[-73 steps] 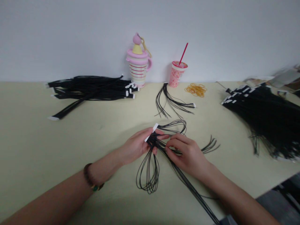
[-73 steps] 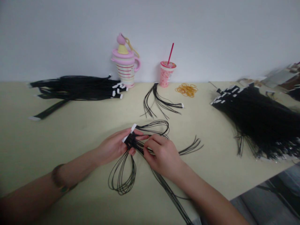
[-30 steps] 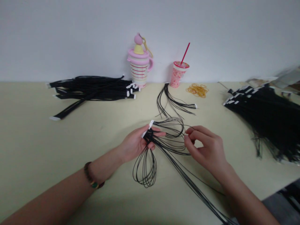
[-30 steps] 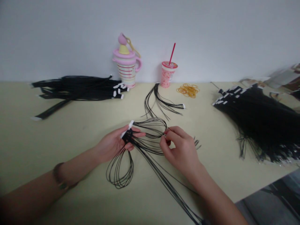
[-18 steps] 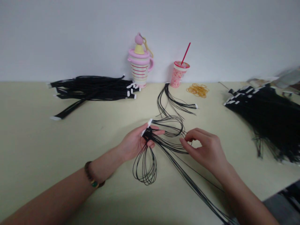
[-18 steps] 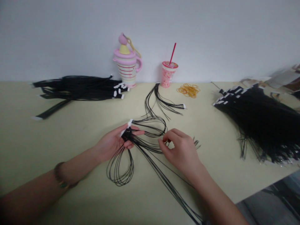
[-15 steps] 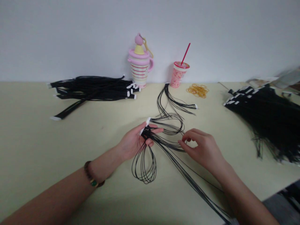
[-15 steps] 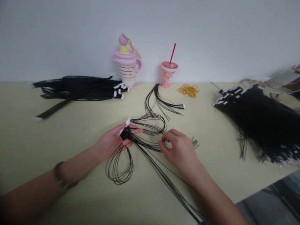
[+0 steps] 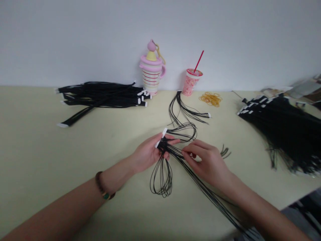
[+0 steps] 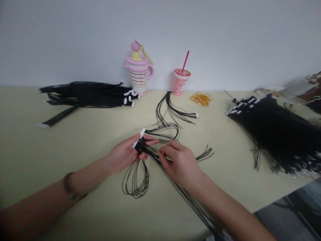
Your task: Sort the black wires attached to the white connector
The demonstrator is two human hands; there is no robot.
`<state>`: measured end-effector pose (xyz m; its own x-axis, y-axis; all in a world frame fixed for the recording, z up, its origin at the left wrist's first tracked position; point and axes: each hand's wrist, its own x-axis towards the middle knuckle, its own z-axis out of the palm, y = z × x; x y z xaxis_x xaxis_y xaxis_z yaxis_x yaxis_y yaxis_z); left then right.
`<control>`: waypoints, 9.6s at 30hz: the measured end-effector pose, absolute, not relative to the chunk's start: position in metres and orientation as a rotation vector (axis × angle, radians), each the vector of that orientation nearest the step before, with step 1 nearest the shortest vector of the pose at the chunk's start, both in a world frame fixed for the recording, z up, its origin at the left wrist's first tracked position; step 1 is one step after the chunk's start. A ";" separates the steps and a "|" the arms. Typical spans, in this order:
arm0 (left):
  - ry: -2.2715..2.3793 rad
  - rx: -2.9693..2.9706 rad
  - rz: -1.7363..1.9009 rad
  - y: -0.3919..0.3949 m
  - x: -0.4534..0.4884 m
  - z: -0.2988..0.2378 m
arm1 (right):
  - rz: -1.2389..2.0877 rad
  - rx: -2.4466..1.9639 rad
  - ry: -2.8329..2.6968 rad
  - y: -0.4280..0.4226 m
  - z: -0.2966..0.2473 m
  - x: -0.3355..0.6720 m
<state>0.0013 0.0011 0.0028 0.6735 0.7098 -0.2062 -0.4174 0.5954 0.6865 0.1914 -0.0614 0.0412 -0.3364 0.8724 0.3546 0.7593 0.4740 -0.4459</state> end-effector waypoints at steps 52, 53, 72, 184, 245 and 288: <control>0.632 0.664 0.630 0.004 0.001 -0.006 | 0.633 -1.080 -1.037 -0.053 0.095 0.275; 0.639 0.667 0.631 0.004 0.001 -0.006 | 0.632 -1.102 -1.068 -0.049 0.089 0.264; 0.641 0.738 0.619 -0.001 0.005 -0.005 | 0.532 -1.489 -1.821 -0.035 0.017 0.171; 0.486 0.721 0.650 0.001 0.001 0.002 | 0.426 -1.275 -2.175 -0.050 0.015 0.168; 0.753 0.745 0.615 0.001 0.003 0.002 | 0.532 -1.370 -1.812 -0.047 0.022 0.173; 0.643 0.619 0.577 0.007 -0.001 -0.005 | 0.584 -1.295 -1.784 -0.044 0.015 0.177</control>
<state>-0.0009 0.0067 -0.0047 0.6606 0.6557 -0.3658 -0.2936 0.6740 0.6779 0.1766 -0.0437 0.0154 -0.1190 0.9280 0.3532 0.5399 0.3590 -0.7613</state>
